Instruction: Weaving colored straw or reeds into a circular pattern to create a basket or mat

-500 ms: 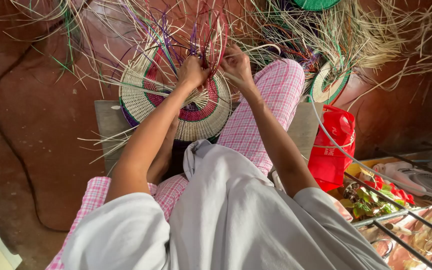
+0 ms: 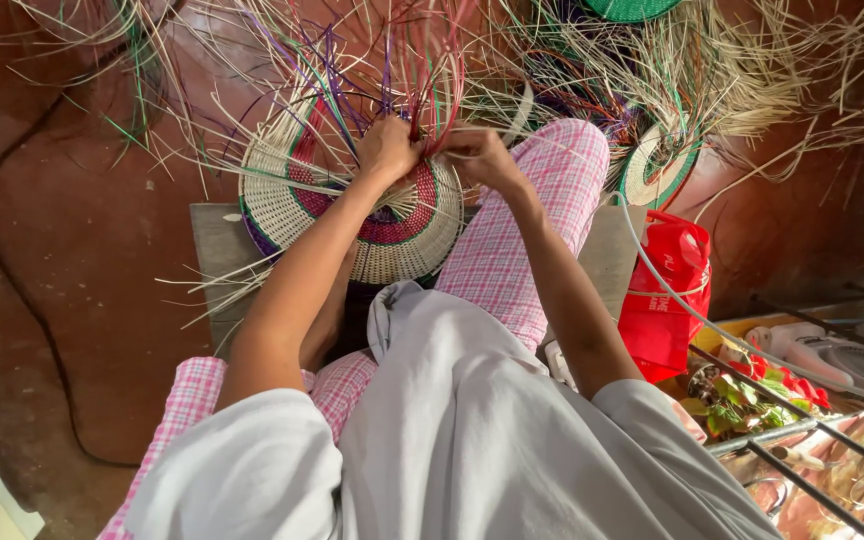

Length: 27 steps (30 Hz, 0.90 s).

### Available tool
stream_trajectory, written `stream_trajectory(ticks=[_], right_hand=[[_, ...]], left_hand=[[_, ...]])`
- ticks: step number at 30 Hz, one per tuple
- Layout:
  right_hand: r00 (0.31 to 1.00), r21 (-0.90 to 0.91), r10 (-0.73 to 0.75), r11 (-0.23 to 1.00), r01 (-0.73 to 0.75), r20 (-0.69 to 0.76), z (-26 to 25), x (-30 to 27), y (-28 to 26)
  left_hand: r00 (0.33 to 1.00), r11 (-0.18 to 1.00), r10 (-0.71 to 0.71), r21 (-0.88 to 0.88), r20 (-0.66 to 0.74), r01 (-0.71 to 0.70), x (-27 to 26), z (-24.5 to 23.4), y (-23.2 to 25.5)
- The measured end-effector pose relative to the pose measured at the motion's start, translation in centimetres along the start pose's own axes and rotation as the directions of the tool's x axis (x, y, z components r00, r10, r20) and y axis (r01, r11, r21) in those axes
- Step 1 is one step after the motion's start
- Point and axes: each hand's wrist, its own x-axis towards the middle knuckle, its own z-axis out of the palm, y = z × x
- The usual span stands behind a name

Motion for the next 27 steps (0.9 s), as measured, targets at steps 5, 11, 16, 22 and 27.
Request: stream_trajectory(ticks=[5, 11, 16, 22, 27], right_hand=[[0.999, 0.214, 0.036, 0.976, -0.033, -0.008, -0.1, 1.7, -2.8], [0.949, 0.045, -0.025, 0.998, 0.041, -0.315, 1.1, 3.4, 2.2], [0.97, 0.25, 0.199, 0.955, -0.16, -0.14, 2.2, 2.1, 2.3], [0.921, -0.503, -0.351, 0.834, 0.226, -0.169, 3.5, 1.3, 1.5], [0.974, 0.334, 0.144, 0.939, -0.079, -0.174, 3.8, 2.0, -1.4]], left_hand=[[1.0, 1.0, -0.001, 0.022, 0.013, 0.001, -3.1, -3.8, 3.5], [0.987, 0.997, 0.049, -0.047, -0.152, -0.057, -1.2, 0.0, 0.6], [0.966, 0.984, 0.161, -0.045, -0.201, -0.173, -0.7, 0.0, 0.1], [0.831, 0.93, 0.187, -0.178, -0.524, -0.322, -0.6, -2.6, 1.1], [0.705, 0.907, 0.414, 0.193, -0.575, -0.376, 1.9, -0.9, -1.2]])
